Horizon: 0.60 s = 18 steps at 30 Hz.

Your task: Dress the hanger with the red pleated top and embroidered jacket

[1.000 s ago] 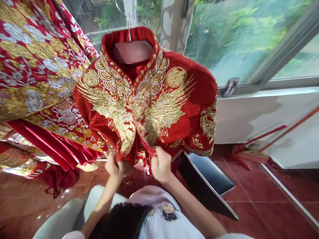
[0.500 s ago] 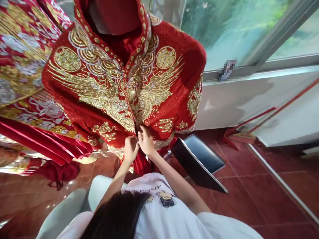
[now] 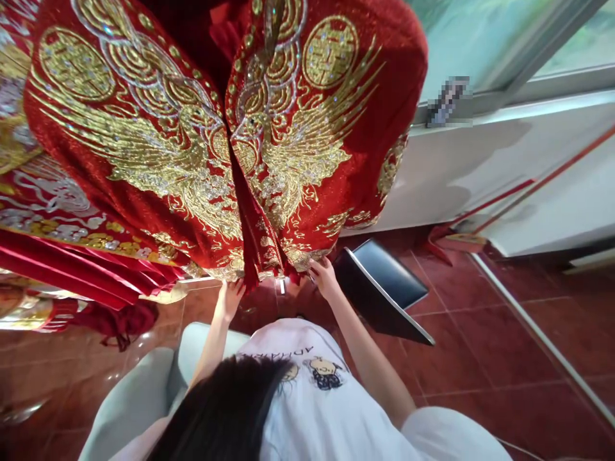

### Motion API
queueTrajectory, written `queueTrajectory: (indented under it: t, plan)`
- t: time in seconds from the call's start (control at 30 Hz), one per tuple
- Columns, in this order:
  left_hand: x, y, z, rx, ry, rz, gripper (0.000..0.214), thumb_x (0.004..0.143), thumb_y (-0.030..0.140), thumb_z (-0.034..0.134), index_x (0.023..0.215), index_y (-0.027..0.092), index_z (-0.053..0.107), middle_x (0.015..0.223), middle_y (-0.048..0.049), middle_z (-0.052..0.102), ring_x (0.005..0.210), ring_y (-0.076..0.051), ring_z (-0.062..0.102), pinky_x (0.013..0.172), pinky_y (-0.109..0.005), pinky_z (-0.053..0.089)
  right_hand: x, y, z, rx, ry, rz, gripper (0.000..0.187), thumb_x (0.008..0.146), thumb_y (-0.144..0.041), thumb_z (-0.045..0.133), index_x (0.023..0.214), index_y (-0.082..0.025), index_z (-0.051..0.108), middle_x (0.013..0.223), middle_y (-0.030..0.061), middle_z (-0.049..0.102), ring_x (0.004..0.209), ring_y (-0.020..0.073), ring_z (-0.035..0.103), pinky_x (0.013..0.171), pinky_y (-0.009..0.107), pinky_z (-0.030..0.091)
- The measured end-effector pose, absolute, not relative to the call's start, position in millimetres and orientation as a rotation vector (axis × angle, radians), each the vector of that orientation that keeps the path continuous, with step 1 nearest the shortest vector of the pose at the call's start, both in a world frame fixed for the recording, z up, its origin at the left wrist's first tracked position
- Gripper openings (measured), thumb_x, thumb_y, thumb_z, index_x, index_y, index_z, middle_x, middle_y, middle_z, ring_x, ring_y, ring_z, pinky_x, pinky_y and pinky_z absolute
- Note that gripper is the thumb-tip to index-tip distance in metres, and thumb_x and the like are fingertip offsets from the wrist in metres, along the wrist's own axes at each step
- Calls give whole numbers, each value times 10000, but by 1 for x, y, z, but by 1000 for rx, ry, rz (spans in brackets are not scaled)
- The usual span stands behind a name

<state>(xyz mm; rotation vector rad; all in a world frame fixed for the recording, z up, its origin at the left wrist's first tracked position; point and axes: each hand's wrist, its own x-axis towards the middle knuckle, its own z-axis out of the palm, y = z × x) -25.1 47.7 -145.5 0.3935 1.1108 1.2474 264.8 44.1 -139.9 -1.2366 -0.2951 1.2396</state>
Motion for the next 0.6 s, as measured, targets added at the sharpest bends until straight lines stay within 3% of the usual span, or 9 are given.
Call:
queueTrajectory:
  t: [0.1, 0.2, 0.47, 0.6]
  plan:
    - [-20, 52, -137, 438, 1055, 1198, 429, 577, 408, 870, 839, 172, 624, 871, -31, 671, 796, -131, 629, 768, -262, 491, 248, 32, -132, -1197, -248, 1277, 568, 467, -288, 855, 941, -199, 556, 901, -5, 672, 776, 126, 649, 704, 235, 527]
    - [-7, 45, -131, 486, 1030, 1136, 351, 560, 283, 880, 730, 147, 605, 686, 4, 611, 620, -93, 557, 619, -229, 450, 230, 15, -122, -1153, -247, 1390, 548, 484, -287, 861, 952, -172, 600, 910, 33, 698, 772, 163, 671, 691, 272, 546]
    - [46, 27, -104, 516, 1017, 1147, 297, 588, 229, 776, 796, 202, 565, 685, 41, 581, 569, -93, 516, 547, -227, 418, 202, 2, -96, -1084, -267, 1455, 428, 492, -227, 851, 850, -161, 625, 799, 21, 701, 705, 162, 664, 673, 280, 551]
    - [62, 18, -93, 497, 1073, 1166, 280, 649, 326, 757, 764, 207, 531, 627, 51, 536, 498, -75, 455, 472, -222, 338, 193, 6, -87, -1057, -267, 1448, 446, 457, -166, 847, 837, -165, 614, 786, 7, 693, 713, 149, 655, 703, 270, 551]
